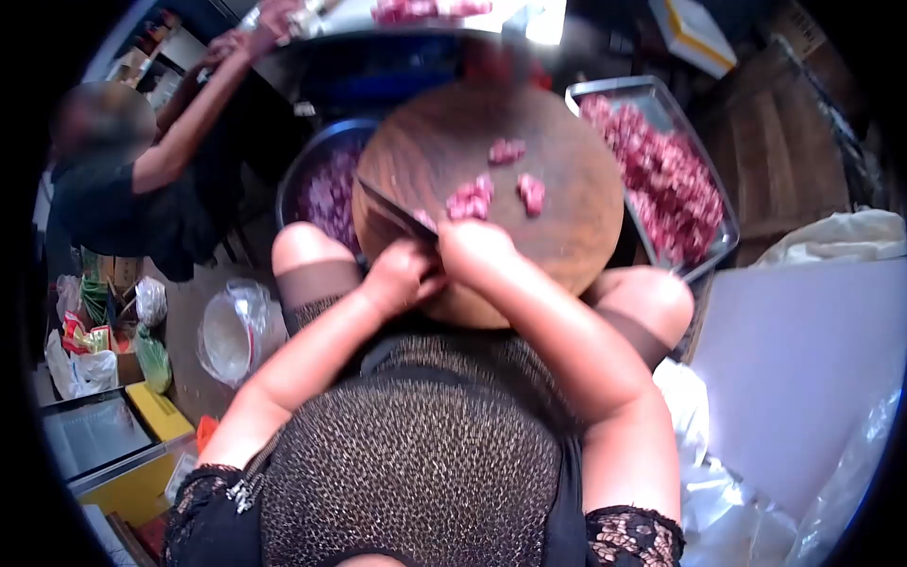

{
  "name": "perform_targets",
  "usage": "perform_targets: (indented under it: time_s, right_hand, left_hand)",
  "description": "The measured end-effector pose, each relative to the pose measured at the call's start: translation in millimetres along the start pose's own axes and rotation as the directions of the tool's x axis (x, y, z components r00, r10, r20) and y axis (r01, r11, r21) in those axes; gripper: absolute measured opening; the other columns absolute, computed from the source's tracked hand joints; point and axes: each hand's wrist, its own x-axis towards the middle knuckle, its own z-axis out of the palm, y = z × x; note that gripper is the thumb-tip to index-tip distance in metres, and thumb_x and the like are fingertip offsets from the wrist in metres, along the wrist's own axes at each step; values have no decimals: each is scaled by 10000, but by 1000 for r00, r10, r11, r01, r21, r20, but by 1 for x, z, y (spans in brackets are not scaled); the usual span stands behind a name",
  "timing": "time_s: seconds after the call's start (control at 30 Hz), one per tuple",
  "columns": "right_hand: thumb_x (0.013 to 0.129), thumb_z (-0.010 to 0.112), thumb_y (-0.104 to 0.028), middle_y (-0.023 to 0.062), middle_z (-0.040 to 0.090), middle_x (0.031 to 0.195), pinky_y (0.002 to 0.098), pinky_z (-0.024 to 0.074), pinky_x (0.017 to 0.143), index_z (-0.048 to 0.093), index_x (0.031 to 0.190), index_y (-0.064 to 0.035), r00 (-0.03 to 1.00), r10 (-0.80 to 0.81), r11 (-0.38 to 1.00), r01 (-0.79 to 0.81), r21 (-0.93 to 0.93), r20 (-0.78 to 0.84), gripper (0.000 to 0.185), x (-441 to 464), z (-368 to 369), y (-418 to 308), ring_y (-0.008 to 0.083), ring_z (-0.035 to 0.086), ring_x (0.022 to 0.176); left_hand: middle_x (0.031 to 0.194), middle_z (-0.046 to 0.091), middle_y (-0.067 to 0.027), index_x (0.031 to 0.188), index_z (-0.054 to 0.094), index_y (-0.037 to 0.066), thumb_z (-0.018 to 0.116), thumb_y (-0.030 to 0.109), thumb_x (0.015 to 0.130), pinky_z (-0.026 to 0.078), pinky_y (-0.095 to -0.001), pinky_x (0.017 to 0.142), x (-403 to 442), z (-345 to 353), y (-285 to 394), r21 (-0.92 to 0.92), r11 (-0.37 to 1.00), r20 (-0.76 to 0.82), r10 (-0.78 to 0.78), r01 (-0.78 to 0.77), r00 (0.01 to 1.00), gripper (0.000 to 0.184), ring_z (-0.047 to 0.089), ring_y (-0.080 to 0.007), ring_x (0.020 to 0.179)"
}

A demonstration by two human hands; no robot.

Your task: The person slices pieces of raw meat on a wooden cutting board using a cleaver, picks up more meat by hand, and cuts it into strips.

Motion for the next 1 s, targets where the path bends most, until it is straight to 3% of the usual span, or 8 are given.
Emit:
perform_targets:
  time_s: [0.2,0.3,0.37,0.5,0.53,0.73,0.87,1.0]
  right_hand:
    - [920,579,-300,198,694,906,481,518,780,677,954,-63,972,236,970,-234,69,-23,259,-60,-40,50,378,668,893]
    - [927,603,-294,201,684,807,452,522,683,651,924,-28,926,334,899,-255,357,-178,271,-79,-42,80,340,685,766]
    - [929,610,-244,75,598,676,338,441,470,602,1021,18,892,450,686,-321,652,-35,278,-89,-66,90,161,544,526]
    - [941,618,-228,-7,519,623,279,373,405,572,926,-43,863,504,237,-95,967,-38,191,-93,-59,143,111,467,467]
    - [954,608,-220,-18,481,591,262,358,385,547,926,-62,848,523,341,-119,932,-83,172,-91,-58,152,97,435,430]
    - [961,601,-245,4,506,586,267,426,403,524,893,-53,810,579,211,-39,977,-93,218,-67,-56,165,112,503,429]
    - [954,610,-249,15,524,594,276,430,403,520,852,-38,775,618,242,-27,970,-133,251,-62,-63,165,119,518,431]
    - [951,630,-249,24,534,588,275,435,397,521,845,-46,744,643,258,14,966,-183,254,-57,-63,177,123,524,424]
  left_hand:
    - [868,632,-70,871,723,95,762,194,752,506,-391,817,16,2,-36,45,997,-26,-65,66,998,159,621,-287,858]
    - [1216,576,-139,1181,639,89,813,270,728,441,-423,1000,33,3,-41,53,978,-124,-193,201,973,518,553,-335,1139]
    - [1478,387,-217,1420,424,72,774,385,773,307,-471,1139,46,11,-47,93,952,-43,-289,292,956,800,371,-390,1370]
    - [1580,228,-222,1533,228,74,623,383,870,113,-484,1209,82,46,-60,262,899,112,-390,351,914,831,185,-355,1482]
    - [1594,192,-217,1546,194,80,598,350,874,81,-492,1211,98,47,-53,277,881,160,-436,383,886,829,153,-340,1494]
    - [1588,202,-233,1540,209,68,598,616,829,60,-576,1184,183,86,-53,162,914,169,-396,371,902,978,160,-371,1486]
    - [1510,380,-185,1240,651,199,629,505,819,160,-596,1159,207,108,-34,37,991,346,-137,132,928,521,274,-380,1440]
    - [1171,643,-93,960,726,156,704,335,761,413,-482,1020,179,112,5,-138,943,103,316,-301,943,268,550,-344,1178]
